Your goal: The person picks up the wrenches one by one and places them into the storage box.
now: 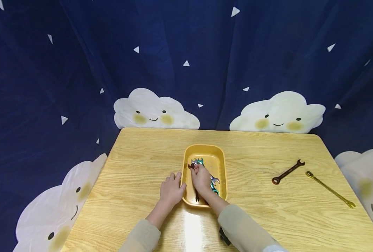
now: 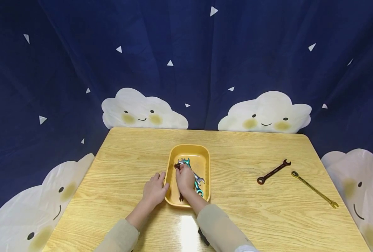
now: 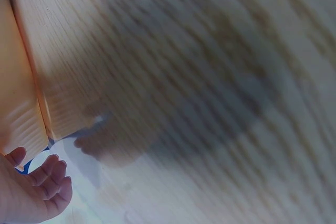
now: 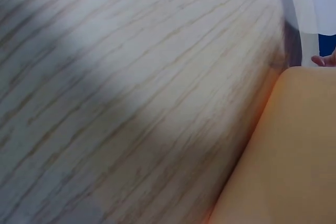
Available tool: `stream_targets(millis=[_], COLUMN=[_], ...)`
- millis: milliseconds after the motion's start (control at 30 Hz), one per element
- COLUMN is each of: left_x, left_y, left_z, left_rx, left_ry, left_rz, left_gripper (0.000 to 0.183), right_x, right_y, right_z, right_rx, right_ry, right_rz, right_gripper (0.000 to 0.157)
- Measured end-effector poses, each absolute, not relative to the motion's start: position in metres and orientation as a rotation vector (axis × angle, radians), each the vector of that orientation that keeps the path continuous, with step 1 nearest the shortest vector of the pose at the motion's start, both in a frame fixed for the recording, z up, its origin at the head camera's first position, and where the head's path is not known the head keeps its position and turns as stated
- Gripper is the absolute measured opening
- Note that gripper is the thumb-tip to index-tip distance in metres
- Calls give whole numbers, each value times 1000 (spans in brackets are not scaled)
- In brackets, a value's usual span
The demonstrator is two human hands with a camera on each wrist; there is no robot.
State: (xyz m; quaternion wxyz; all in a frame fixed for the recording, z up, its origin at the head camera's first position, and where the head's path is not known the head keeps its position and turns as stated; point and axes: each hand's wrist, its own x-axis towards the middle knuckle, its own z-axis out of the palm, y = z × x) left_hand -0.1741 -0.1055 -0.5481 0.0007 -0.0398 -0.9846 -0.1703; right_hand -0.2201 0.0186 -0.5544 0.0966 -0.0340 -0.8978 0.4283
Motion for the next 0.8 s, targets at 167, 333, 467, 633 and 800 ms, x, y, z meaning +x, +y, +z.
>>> stream_targets(millis=[167, 333, 467, 633, 800], left_x=[-174, -174, -173, -173, -173], left_y=[-105, -105, -105, -105, -106], left_z=[-549, -548, -548, -548, -547], left_rx=[-120, -114, -115, -121, -126], left_ry=[-3085, -3088, -3091, -3098, -3103], left_rz=[-538, -545, -544, -545, -559], left_gripper=[41, 41, 41, 40, 40], right_x=[-222, -222, -221, -222, -224], right_y=[18, 16, 16, 16, 16], right_z=[-560, -561, -560, -562, -565], right_rx=[-83, -70, -52, -34, 3], right_ry=[-2686, -2728, -2750, -2763, -2747], right_rz=[1187, 1144, 1070, 996, 957], right_gripper=[16, 18, 19, 20, 21])
